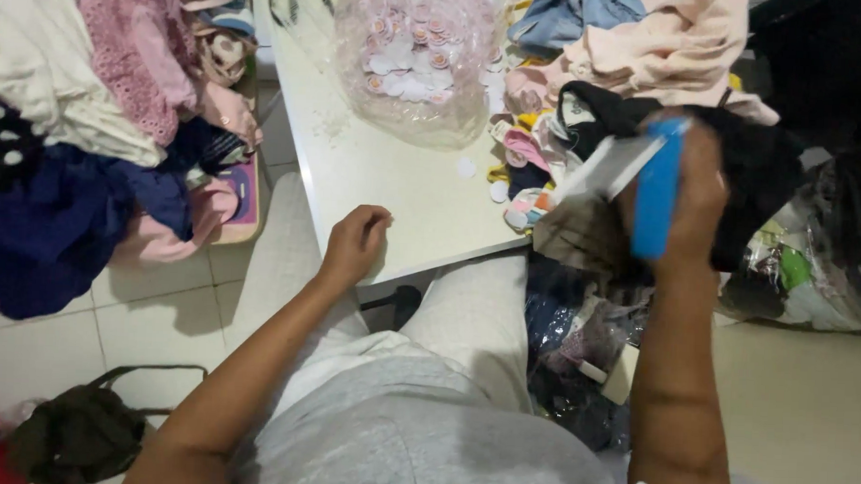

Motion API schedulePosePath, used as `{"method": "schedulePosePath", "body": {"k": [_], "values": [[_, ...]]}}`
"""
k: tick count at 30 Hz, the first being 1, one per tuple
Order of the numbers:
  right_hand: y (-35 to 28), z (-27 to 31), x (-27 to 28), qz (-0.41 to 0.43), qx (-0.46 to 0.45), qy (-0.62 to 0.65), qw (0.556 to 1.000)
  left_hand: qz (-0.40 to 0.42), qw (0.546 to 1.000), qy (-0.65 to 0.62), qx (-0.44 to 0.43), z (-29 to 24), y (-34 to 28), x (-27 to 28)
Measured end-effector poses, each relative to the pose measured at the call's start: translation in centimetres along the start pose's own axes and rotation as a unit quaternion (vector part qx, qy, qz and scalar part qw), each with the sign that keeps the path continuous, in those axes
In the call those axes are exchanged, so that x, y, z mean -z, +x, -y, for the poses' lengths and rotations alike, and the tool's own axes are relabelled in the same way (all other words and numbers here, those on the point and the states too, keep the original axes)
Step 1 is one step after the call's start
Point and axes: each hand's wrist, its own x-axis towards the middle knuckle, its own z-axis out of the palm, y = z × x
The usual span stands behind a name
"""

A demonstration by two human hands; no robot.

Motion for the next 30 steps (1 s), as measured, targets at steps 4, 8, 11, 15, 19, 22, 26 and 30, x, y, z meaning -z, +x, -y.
{"method": "schedulePosePath", "body": {"k": [4, 8, 11, 15, 19, 22, 26, 30], "values": [[-7.5, -0.5, -5.8, 0.097, 0.011, 0.12, 0.988, -0.02, 0.992, 0.091, -0.088, 2.3, -0.2, -1.1], [-10.5, 5.2, -10.2, 0.193, -0.087, 0.258, 0.943, -0.04, 0.982, 0.16, -0.087, 2.3, 0.8, -1.9], [-10.6, 9.6, -10.4, 0.216, -0.141, 0.297, 0.919, -0.033, 0.985, 0.142, -0.091, 2.5, 0.8, -1.8], [-11.4, 11.8, -10.8, 0.228, -0.212, 0.336, 0.889, -0.028, 0.985, 0.136, -0.1, 3.2, 0.8, -1.7], [-11.2, 12.2, -11.9, 0.225, -0.224, 0.296, 0.901, -0.006, 0.99, 0.082, -0.115, 3.3, 0.8, -0.7], [-10.3, 13.0, -13.0, 0.208, -0.264, 0.297, 0.894, 0.023, 0.993, 0.028, -0.113, 3.4, 0.9, 0.4], [-8.7, 14.3, -15.2, 0.175, -0.338, 0.339, 0.86, 0.061, 0.991, -0.07, -0.101, 3.9, 0.9, 2.0], [-8.0, 15.8, -18.2, 0.144, -0.387, 0.359, 0.837, 0.057, 0.983, -0.121, -0.129, 3.9, 0.9, 3.0]]}}
